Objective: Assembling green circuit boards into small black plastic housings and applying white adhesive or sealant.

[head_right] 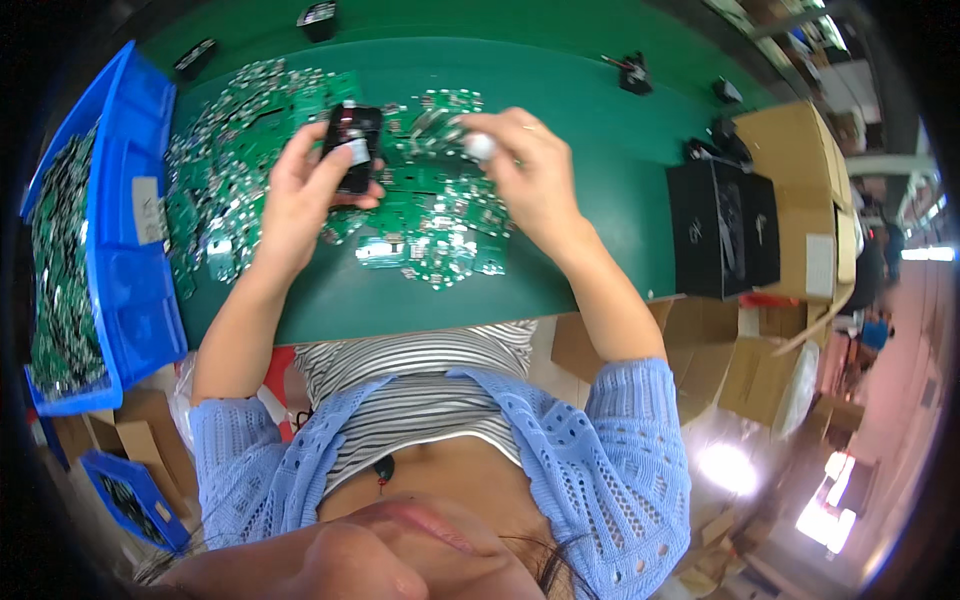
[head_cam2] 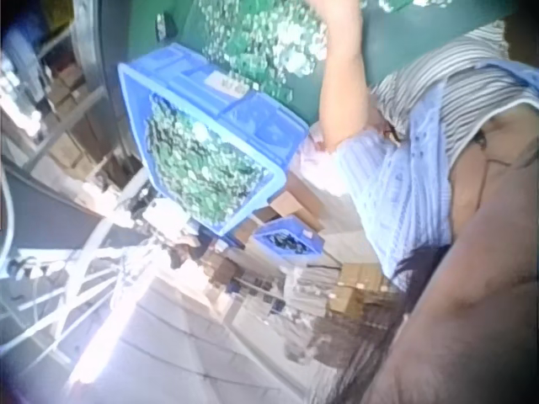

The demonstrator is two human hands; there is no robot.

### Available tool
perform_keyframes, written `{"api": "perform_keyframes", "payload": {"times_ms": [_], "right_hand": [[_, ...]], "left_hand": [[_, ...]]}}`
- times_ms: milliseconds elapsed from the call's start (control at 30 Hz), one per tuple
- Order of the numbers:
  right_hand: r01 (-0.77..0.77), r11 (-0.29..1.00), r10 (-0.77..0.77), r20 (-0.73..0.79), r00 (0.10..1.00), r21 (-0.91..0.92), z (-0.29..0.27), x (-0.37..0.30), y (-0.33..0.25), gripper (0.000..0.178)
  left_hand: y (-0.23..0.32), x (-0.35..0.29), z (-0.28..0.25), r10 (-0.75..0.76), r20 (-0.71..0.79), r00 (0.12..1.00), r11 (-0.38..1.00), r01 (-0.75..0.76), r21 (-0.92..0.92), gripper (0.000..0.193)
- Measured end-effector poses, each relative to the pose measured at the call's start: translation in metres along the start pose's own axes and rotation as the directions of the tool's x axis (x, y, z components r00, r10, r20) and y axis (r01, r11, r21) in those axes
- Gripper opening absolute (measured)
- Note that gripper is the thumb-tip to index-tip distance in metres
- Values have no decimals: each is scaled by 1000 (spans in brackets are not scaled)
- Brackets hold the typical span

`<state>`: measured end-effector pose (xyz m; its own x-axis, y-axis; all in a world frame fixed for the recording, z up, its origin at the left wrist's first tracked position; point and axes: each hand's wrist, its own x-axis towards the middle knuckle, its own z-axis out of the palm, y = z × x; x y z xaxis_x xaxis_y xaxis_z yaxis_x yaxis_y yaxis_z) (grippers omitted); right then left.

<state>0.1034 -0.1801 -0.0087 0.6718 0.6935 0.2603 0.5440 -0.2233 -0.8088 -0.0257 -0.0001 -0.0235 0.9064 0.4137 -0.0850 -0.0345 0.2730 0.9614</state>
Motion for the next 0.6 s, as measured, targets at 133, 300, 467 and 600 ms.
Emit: {"api": "perform_keyframes", "payload": {"times_ms": [133, 300, 467, 600], "right_hand": [[-1, 873, 52, -91, 994, 487, 4, -4, -29, 33], [22, 751, 1, -35, 999, 659, 15, 5, -48, 36], [-92, 702, 69, 62, 996, 706, 24, 12, -46, 35], [-130, 705, 95, 88, 992, 697, 26, 14, -44, 33]], "left_hand": [[-6, 1, 4, 28, 13, 1000, 1000, -28, -8, 18], [-2, 0, 4, 12, 46, 999, 1000, -11, -18, 23], [-2, -2, 5, 28, 34, 999, 999, -27, -25, 22], [-2, -2, 5, 21, 45, 999, 1000, -20, -20, 25]]}}
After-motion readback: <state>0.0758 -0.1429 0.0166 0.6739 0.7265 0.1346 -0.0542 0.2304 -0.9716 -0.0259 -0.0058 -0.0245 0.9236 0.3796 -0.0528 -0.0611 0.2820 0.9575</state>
